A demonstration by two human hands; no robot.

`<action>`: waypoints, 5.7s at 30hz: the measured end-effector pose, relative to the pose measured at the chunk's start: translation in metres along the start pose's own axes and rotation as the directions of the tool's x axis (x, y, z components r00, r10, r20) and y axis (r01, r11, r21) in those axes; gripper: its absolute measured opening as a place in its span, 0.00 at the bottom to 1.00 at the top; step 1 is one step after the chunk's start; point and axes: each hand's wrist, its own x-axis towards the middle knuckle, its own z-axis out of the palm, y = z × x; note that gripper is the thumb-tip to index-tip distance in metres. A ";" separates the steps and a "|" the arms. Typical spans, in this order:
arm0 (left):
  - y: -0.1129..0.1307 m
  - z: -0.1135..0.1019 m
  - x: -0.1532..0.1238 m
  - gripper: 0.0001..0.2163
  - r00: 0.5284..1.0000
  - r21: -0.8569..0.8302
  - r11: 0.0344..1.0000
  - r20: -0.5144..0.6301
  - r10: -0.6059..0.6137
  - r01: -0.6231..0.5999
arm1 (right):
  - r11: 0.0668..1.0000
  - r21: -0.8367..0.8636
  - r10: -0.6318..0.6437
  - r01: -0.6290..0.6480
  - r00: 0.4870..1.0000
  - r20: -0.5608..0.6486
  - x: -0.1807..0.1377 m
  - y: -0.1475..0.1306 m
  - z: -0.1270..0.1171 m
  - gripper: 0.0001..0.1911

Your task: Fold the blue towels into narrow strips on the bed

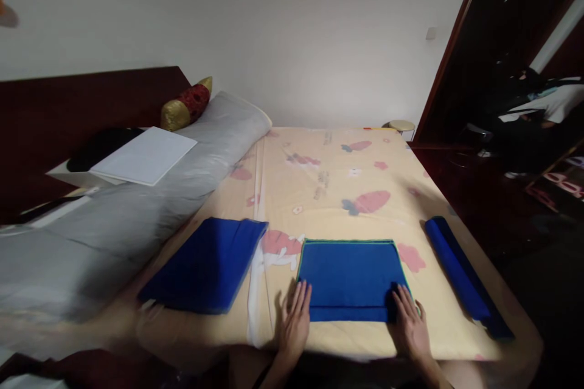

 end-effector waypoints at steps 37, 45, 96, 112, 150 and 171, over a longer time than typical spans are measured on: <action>-0.005 -0.007 0.015 0.16 0.991 -0.202 0.978 0.132 -0.025 0.052 | 0.992 0.116 0.022 -0.046 0.979 0.205 0.036 0.002 -0.031 0.10; -0.009 0.006 0.005 0.19 0.976 -0.161 0.981 0.206 -0.076 0.110 | 0.993 0.102 0.047 -0.062 0.988 0.150 0.033 -0.004 -0.024 0.13; 0.066 -0.009 0.003 0.26 0.937 -0.056 0.936 0.026 0.348 -0.347 | 0.940 0.289 -0.247 0.180 0.945 0.213 0.030 -0.094 -0.014 0.24; 0.025 -0.022 -0.008 0.22 0.928 0.038 0.932 -0.080 0.363 -0.361 | 0.974 0.206 -0.106 0.088 0.991 0.078 0.002 -0.030 -0.025 0.23; -0.018 -0.006 -0.005 0.21 0.976 0.191 0.981 -0.205 0.079 -0.039 | 0.995 -0.066 0.071 -0.071 0.997 -0.012 0.008 0.017 -0.010 0.23; 0.006 0.002 0.011 0.20 0.984 -0.135 0.982 0.137 -0.114 0.132 | 0.985 0.019 0.162 -0.169 0.968 0.194 0.039 -0.005 -0.032 0.11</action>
